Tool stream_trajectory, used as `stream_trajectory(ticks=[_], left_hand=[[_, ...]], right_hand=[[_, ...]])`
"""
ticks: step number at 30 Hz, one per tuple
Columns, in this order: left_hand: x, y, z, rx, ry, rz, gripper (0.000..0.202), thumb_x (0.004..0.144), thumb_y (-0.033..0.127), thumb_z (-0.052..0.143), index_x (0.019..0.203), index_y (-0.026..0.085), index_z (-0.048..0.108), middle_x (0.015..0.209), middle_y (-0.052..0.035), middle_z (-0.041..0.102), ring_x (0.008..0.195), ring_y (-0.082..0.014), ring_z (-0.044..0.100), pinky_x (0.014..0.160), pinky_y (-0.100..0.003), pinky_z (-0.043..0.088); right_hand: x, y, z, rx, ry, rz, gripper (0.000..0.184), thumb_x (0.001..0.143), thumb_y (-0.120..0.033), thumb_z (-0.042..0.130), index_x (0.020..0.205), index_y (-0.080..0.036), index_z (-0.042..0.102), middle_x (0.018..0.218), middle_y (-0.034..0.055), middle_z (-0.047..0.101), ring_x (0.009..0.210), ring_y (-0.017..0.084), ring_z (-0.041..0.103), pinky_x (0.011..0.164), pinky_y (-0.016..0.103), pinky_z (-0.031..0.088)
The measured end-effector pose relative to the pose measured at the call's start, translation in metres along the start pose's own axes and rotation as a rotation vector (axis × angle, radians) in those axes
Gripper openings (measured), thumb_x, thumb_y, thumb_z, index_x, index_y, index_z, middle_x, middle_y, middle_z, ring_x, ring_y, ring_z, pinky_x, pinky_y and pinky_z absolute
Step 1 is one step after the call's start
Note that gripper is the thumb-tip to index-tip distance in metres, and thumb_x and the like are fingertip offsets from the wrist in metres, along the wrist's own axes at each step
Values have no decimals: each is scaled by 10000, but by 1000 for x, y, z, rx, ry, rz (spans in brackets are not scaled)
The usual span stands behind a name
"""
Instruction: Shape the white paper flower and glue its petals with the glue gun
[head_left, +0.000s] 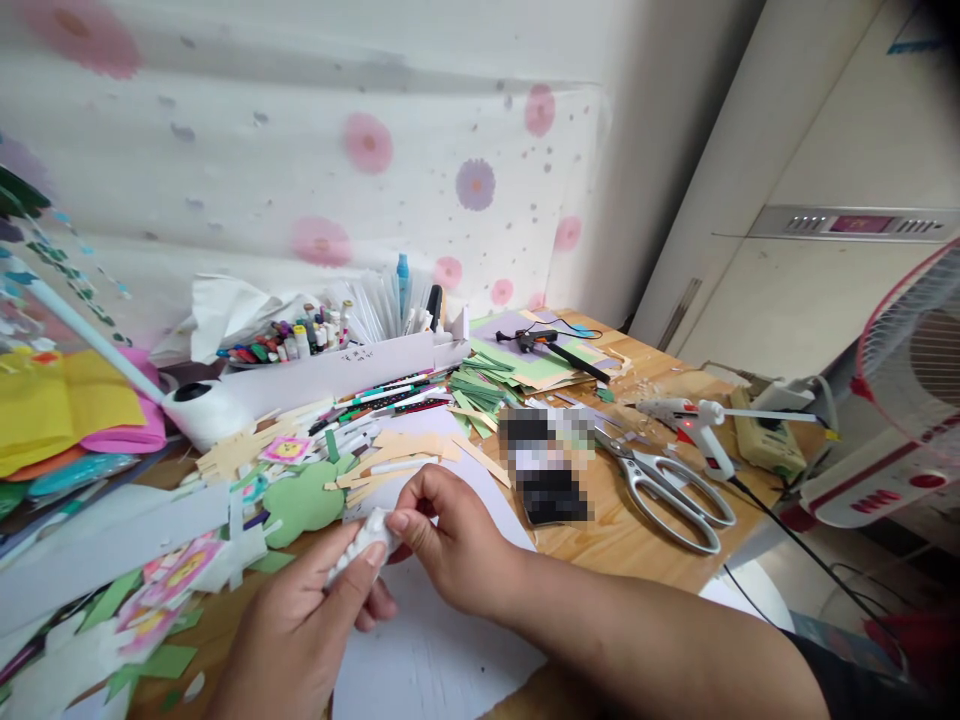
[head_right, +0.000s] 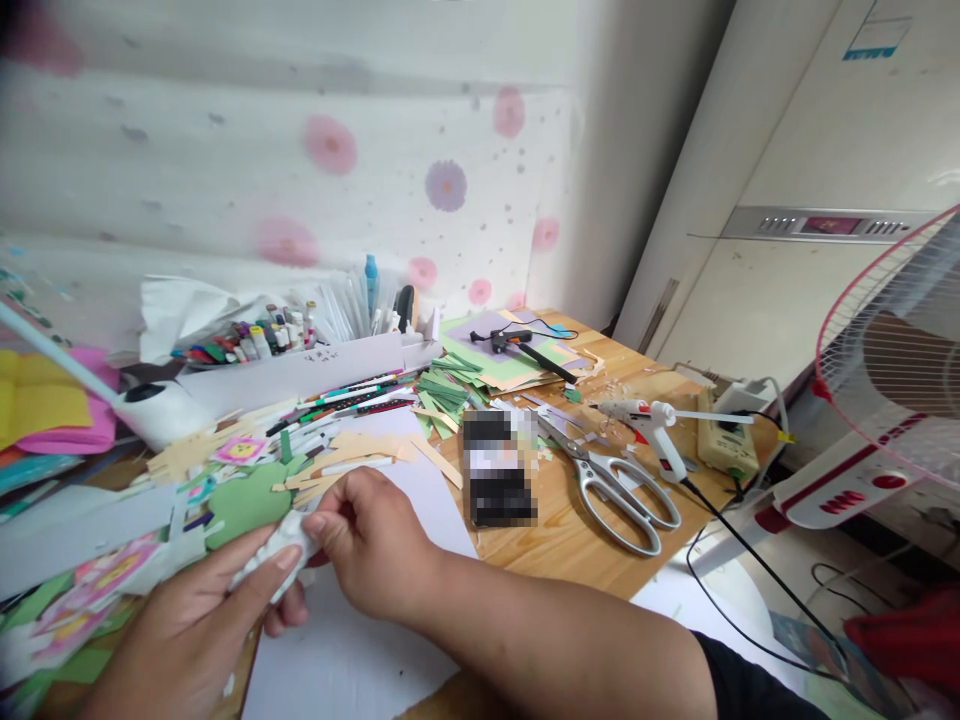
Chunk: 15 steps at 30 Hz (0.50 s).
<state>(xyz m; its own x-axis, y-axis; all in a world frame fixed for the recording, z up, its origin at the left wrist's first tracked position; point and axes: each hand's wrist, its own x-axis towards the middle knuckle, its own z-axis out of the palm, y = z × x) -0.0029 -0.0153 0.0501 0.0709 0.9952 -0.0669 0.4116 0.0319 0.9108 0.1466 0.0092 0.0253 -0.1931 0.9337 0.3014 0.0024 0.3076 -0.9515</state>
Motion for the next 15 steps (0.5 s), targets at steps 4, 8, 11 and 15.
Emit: stream_trajectory(ticks=[4, 8, 11, 15], left_hand=[[1, 2, -2, 7, -41, 8, 257, 796, 471, 543, 760, 235, 637, 467, 27, 593, 497, -191, 528, 506, -268, 421], [2, 3, -3, -76, -47, -69, 293, 768, 483, 580, 806, 210, 679, 436, 31, 569, 475, -175, 492, 487, -260, 398], [4, -4, -1, -200, 6, -170, 370, 731, 520, 624, 936, 217, 684, 402, 43, 542, 455, -176, 489, 458, -257, 383], [8, -16, 1, -333, 34, -225, 445, 627, 598, 690, 930, 272, 666, 359, 49, 513, 414, -174, 457, 403, -261, 357]], right_hand=[[6, 2, 2, 110, -112, 71, 373, 866, -547, 480, 743, -205, 394, 638, -22, 506, 556, 110, 548, 538, 235, 488], [10, -10, -10, 8, -46, 20, 266, 871, -445, 507, 781, -198, 469, 648, -10, 542, 585, 124, 562, 559, 240, 499], [-5, -22, -49, -251, 216, -82, 190, 855, -387, 523, 972, -239, 541, 805, 25, 595, 715, 161, 595, 644, 271, 527], [-57, -24, -142, -620, 679, -109, 159, 812, -342, 571, 938, -247, 565, 954, 87, 574, 858, 232, 575, 811, 378, 487]])
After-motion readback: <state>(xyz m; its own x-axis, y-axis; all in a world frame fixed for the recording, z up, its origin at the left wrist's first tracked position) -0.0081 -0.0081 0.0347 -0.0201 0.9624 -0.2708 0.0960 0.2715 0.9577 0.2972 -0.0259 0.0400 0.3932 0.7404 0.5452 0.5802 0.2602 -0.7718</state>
